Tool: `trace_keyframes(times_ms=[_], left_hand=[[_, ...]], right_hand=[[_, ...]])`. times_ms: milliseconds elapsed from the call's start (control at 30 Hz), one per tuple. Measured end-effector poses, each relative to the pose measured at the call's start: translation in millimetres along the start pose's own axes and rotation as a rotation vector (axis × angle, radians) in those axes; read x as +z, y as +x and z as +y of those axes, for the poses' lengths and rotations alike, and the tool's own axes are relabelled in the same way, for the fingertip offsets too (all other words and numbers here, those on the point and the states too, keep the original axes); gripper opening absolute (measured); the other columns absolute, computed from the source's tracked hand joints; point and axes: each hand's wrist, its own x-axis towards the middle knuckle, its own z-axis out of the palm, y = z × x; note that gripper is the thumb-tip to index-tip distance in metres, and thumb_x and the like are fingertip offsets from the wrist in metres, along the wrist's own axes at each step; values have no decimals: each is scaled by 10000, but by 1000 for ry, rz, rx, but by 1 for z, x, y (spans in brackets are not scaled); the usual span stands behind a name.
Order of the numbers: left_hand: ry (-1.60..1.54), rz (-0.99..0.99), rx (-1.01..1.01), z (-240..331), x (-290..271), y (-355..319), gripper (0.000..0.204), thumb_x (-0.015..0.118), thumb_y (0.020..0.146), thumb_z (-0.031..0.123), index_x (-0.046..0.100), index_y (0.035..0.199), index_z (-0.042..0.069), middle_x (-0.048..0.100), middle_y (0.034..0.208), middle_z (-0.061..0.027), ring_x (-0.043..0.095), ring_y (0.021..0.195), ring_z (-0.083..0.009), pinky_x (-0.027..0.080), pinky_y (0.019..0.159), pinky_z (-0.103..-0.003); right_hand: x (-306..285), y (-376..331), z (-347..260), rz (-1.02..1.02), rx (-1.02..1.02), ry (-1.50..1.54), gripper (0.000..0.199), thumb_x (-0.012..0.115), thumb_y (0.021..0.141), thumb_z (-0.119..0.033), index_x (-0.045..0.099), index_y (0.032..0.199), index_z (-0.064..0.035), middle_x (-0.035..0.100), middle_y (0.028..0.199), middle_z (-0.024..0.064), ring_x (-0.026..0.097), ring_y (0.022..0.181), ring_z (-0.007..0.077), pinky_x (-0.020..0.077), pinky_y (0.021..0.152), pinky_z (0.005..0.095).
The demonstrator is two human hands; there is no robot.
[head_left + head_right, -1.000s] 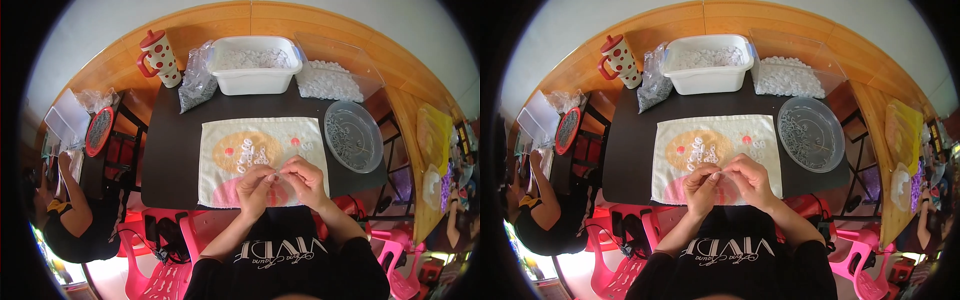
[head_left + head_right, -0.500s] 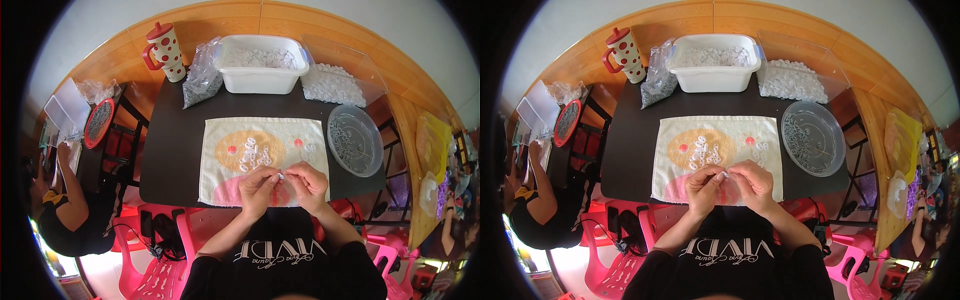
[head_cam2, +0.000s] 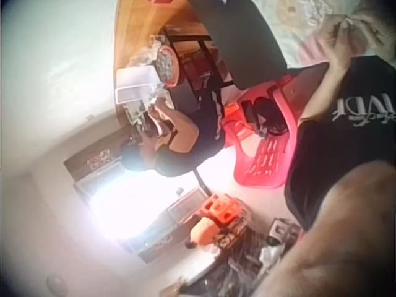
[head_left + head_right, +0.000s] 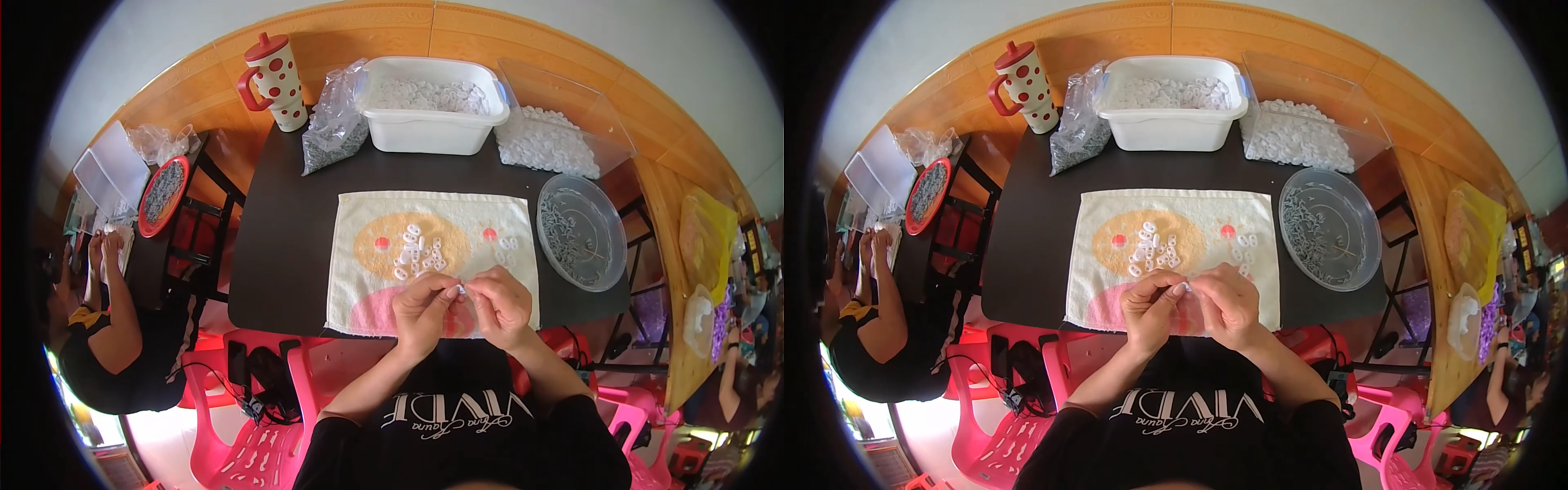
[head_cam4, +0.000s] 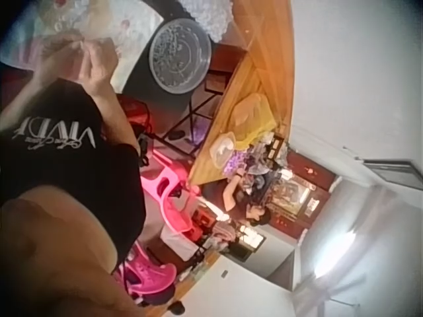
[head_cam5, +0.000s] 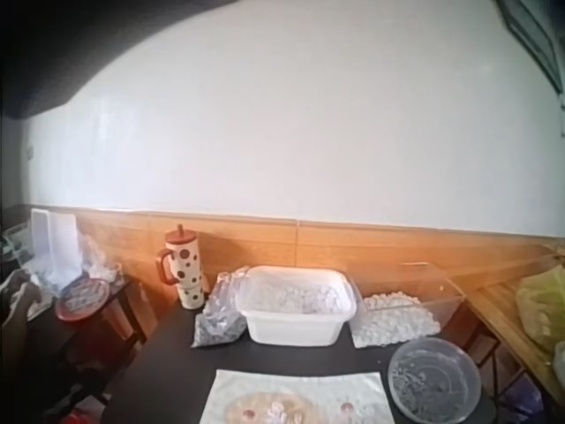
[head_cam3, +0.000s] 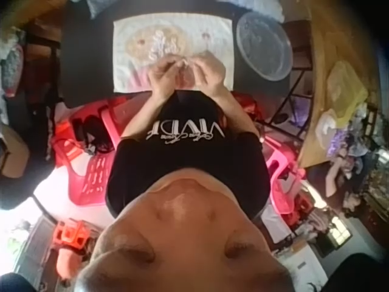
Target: Assembling small white plastic parts using a thin pin or needle at a workspace.
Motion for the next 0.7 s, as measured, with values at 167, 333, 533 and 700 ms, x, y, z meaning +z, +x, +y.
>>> trace_keyframes(times_ms=[167, 333, 533, 700], left_hand=[[50, 29, 10, 0, 0, -1, 112, 612, 850, -116, 665, 916, -42, 639, 869, -50, 578, 775, -87, 469, 706, -206], [104, 35, 31, 1, -1, -2, 113, 616, 847, -117, 668, 910, -39, 635, 858, -45, 570, 768, -82, 462, 697, -202], [82, 43, 24, -3, -2, -2, 113, 612, 862, -102, 669, 931, -34, 638, 869, -42, 582, 766, -84, 468, 697, -201], [-240, 197, 6, -10, 0, 0, 215, 580, 906, -61, 651, 1104, -20, 639, 922, -49, 618, 776, -122, 491, 673, -229]], right_hand=[[3, 1, 1, -26, -68, -28, 250, 571, 675, 150, 610, 883, 18, 605, 745, 120, 552, 595, 252, 430, 520, 324], [5, 4, 1, -60, -81, -22, 259, 570, 656, 140, 608, 880, 16, 598, 745, 115, 553, 594, 253, 431, 516, 327], [3, -1, 3, -27, 45, 51, 198, 582, 747, 134, 614, 913, 32, 603, 774, 108, 586, 630, 219, 457, 543, 309], [-22, -2, 17, -33, 424, 200, 150, 623, 814, 95, 623, 956, 45, 609, 889, 98, 579, 757, 135, 459, 678, 239]])
